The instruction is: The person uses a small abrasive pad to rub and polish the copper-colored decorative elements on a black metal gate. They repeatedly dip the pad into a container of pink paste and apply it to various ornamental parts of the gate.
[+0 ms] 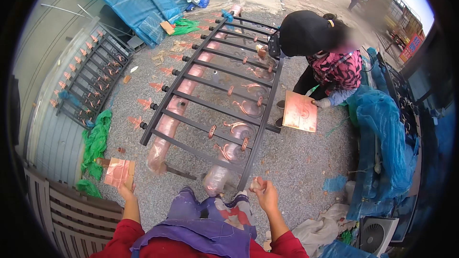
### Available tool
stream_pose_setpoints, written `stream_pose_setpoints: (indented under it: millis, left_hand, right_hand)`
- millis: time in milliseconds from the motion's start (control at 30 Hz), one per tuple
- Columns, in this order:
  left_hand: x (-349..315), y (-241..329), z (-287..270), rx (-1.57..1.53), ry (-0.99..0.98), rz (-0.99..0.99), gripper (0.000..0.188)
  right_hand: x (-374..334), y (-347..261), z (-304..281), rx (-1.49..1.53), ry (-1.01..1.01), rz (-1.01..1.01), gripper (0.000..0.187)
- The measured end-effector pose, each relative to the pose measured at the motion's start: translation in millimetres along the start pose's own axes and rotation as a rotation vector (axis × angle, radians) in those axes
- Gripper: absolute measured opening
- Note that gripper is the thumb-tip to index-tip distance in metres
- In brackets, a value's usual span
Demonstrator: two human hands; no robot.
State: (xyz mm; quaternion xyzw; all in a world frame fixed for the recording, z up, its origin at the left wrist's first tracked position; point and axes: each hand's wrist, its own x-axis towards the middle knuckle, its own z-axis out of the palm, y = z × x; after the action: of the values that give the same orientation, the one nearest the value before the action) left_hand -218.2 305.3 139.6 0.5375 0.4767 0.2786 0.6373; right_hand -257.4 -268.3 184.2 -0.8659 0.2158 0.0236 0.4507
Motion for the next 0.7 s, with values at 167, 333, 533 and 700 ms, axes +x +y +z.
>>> stream_pose_setpoints:
  millis: [167,333,533,700]
  left_hand:
    - [-21.4,-27.0,-114.8,0.0,0.364,-0.071,0.037]
    - [-12.8,-37.2,-164.7,-0.019,0.316,-0.098,0.036]
    - [46.0,-29.1,-113.7,-0.12,0.193,-0.181,0.033]
    - [74.7,-31.4,-76.2,-0.144,-0.019,-0.242,0.033]
  right_hand:
    - [18.0,62.5,-13.2,-0.052,-0.035,0.103,0.035]
    - [-4.4,138.4,-19.6,0.049,0.068,0.24,0.034]
    - [-88.4,210.8,-10.5,0.111,0.195,0.419,0.034]
    - [-182.7,222.6,17.1,-0.307,0.281,0.555,0.036]
